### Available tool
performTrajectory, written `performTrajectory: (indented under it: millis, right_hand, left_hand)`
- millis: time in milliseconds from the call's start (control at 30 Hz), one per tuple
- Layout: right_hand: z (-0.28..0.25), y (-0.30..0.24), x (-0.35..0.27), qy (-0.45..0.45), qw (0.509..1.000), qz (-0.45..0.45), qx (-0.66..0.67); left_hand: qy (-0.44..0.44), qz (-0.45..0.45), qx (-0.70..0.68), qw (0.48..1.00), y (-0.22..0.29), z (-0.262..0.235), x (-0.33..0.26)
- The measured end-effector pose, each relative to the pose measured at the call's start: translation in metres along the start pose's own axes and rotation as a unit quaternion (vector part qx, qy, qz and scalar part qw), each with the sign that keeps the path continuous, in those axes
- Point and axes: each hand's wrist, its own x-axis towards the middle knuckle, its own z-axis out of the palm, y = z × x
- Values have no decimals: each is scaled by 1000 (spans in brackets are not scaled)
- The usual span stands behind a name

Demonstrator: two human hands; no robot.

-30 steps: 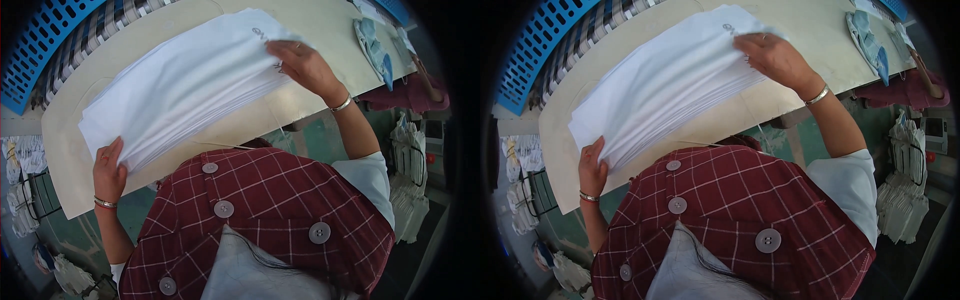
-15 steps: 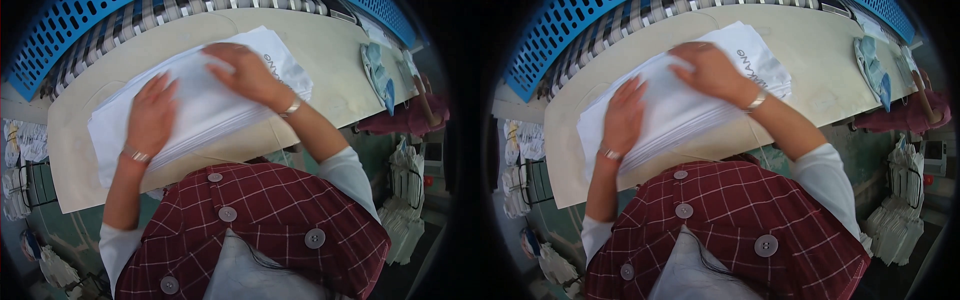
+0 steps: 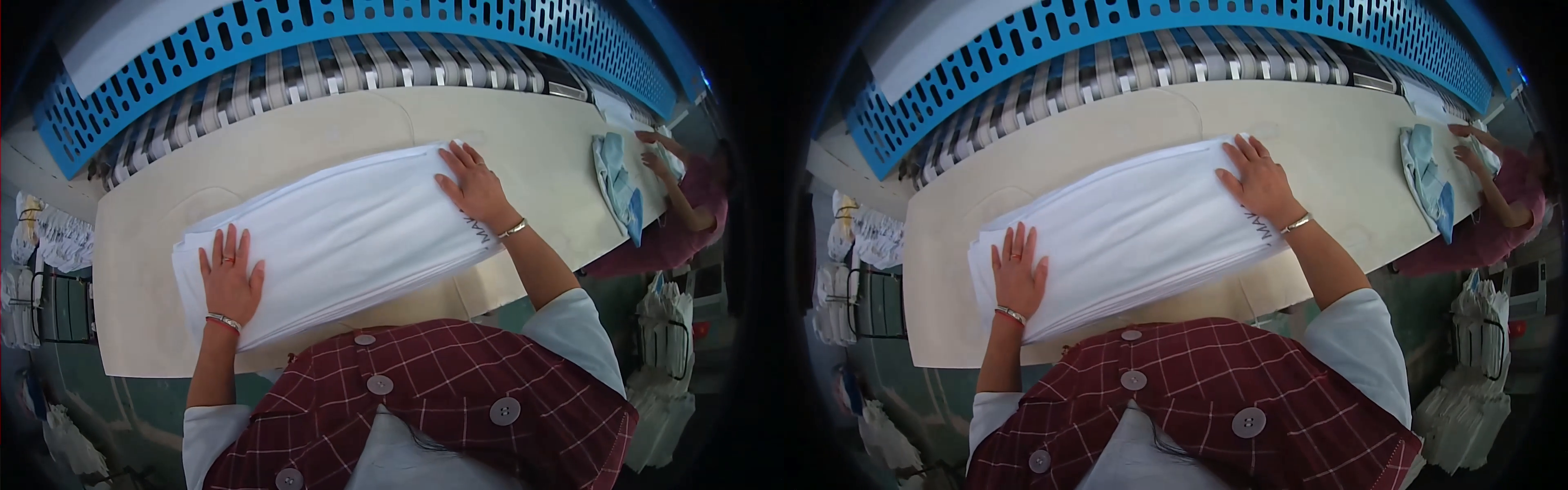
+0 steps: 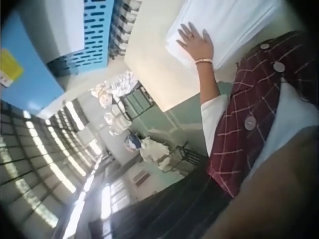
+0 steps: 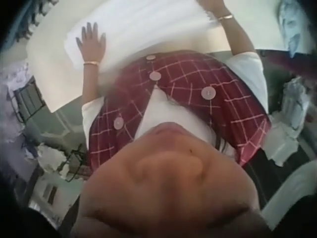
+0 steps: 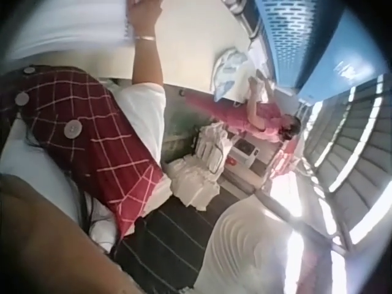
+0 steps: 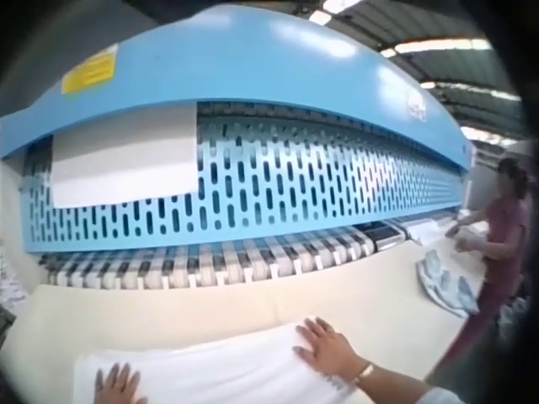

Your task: Folding white linens and stacking them on a work table in a laundry facility.

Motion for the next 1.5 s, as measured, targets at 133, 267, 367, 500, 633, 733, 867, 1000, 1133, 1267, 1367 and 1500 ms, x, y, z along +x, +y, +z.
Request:
performTrajectory:
  millis: [133,267,367,500,633,733,867,1000,1133,1267,1367,1500]
  right_hand:
    - [4,6,2,43,999,-10,-13]
    - [5,11,2,-1,999,32,1]
    - [6,24,-5,-8,999,46,1]
    - [15,38,-7,6,999,43,-3]
    - [10,36,-5,-32,997,62,21]
    - [-5,33,-9,-53,994,90,22]
    - [1,37,-16,-56,994,92,26]
    - [-7,28,-23,-47,993,104,29]
    - [-25,46,-17,-113,990,77,41]
    - [-18,111,28,-179,968,113,137]
    - [8,154,65,-234,969,69,43]
    - [77,183,112,-189,976,-35,-99]
  left_hand:
    - [-8,0,4,1000,1,-2,8]
    - [-20,9,-7,1000,4,1,19]
    - [-34,21,-14,999,12,2,29]
    - [-54,23,-25,998,20,3,36]
    - [-66,39,-37,996,21,2,40]
    - [-88,37,-45,994,20,-8,42]
    - [-116,30,-24,992,15,0,40]
    - [-112,39,12,993,20,-11,35]
    - [-111,43,-8,993,22,8,35]
    - [-154,44,21,987,64,-24,52]
    - [-151,42,19,988,73,-22,54]
    - [-144,44,9,989,79,-21,62]
